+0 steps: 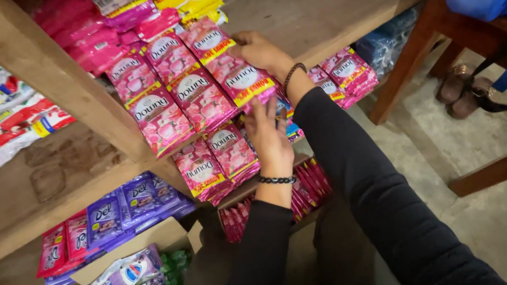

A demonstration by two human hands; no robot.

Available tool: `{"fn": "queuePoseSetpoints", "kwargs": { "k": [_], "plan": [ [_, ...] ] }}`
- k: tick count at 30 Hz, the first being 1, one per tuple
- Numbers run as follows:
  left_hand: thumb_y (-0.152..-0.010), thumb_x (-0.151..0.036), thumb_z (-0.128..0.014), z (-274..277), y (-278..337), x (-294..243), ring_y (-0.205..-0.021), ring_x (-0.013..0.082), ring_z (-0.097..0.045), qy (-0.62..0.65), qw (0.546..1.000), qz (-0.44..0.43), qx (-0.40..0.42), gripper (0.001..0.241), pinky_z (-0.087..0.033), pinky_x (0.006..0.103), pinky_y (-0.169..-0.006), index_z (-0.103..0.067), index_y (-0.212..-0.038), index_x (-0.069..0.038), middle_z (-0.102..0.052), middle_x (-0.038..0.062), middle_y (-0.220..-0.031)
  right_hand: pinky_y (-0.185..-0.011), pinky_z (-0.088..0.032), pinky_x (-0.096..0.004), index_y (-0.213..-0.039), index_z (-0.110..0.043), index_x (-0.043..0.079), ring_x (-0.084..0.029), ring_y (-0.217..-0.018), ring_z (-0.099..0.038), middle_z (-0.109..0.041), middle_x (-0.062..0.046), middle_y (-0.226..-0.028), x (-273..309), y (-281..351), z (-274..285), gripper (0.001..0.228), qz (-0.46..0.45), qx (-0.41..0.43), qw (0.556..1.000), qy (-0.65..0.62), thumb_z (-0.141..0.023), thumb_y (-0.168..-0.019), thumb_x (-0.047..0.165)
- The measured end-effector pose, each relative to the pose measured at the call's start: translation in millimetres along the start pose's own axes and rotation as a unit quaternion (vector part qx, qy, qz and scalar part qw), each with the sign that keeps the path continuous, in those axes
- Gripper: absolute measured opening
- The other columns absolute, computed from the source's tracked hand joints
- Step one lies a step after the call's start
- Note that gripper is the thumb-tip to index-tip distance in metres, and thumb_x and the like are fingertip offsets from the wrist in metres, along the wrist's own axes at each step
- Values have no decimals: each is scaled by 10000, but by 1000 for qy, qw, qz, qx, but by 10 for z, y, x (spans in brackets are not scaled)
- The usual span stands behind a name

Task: Stocking and organizing sachets of laundry detergent or softener on a low shelf in a grocery store.

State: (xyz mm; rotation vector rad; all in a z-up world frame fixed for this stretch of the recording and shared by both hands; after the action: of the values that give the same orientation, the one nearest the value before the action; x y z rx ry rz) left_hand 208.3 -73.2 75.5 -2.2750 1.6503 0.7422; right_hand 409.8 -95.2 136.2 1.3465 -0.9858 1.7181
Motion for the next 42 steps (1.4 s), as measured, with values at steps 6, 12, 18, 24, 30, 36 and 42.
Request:
{"fn": "queuePoseSetpoints", "kwargs": {
  "k": [6,12,18,24,30,36,42],
  "plan": [
    [-945,-432,-647,-146,18,-176,-1365,285,-522,2,999,1,-49,533,-456,476,-1084,-518,-1349,-108,-564,84,-1412,-913,-558,-304,-1320,-657,-44,-154,-1035,-688,-759,-107,-1188,-411,-270,140,397,114,-9,992,45,-650,-938,65],
    [-941,-524,-644,-52,-42,-228,-1325,314,-543,67,994,52,-65,730,-441,454,-1119,-419,-1500,-113,-514,175,-1454,-879,-569,-308,-1379,-562,5,-149,-1023,-682,-727,-82,-1200,382,431,-61,442,100,2,994,-44,-668,-970,134],
    [-924,-488,-650,12,-151,-137,-1306,263,-524,49,998,36,-36,683,-460,438,-1053,-450,-1466,-126,-537,72,-1417,-969,-554,-411,-1374,-642,41,-305,-1147,-717,-706,-199,-1290,456,934,-214,528,179,-108,943,258,-788,-963,337],
    [-941,-489,-641,15,-117,-231,-1212,226,-547,43,994,93,-42,635,-469,453,-1017,-486,-1442,-129,-574,79,-1303,-946,-562,-409,-1317,-685,132,-330,-1090,-719,-734,-183,-1217,702,1123,-349,459,110,-182,939,272,-740,-926,368],
    [-973,-429,-646,223,-45,-415,-1319,298,-518,28,983,169,64,600,-449,481,-1109,-464,-1477,-161,-526,162,-1423,-917,-581,-328,-1320,-669,38,-240,-1055,-747,-746,-151,-1223,494,1800,-300,338,233,-263,911,217,-714,-1023,194],
    [-984,-399,-643,544,691,-878,-1329,255,-594,-183,970,124,106,536,-500,442,-1086,-530,-1441,-142,-573,114,-1476,-833,-530,-255,-1174,-661,2,-91,-863,-630,-681,-32,-1043,-157,2879,-425,112,175,-304,932,-88,-597,-1147,90],
    [-982,-345,-658,1556,582,-260,-998,151,-725,-329,939,101,-5,343,-572,300,-813,-681,-1223,-103,-752,59,-1151,-679,-566,-263,-1113,-717,18,-102,-723,-710,-749,-29,-857,-1037,2987,-430,153,-45,-285,952,102,-629,-1014,95]
  ]
}}
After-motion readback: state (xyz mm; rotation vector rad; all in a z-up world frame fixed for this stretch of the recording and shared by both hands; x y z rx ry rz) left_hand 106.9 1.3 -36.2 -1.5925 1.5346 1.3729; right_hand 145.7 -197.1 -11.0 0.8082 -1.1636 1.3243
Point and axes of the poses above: each hand's wrist, its own y-axis away from the middle knuckle, its own z-axis out of the back of the hand, x = y × z, the point moved 3 cm from there along -y, towards the middle knuckle
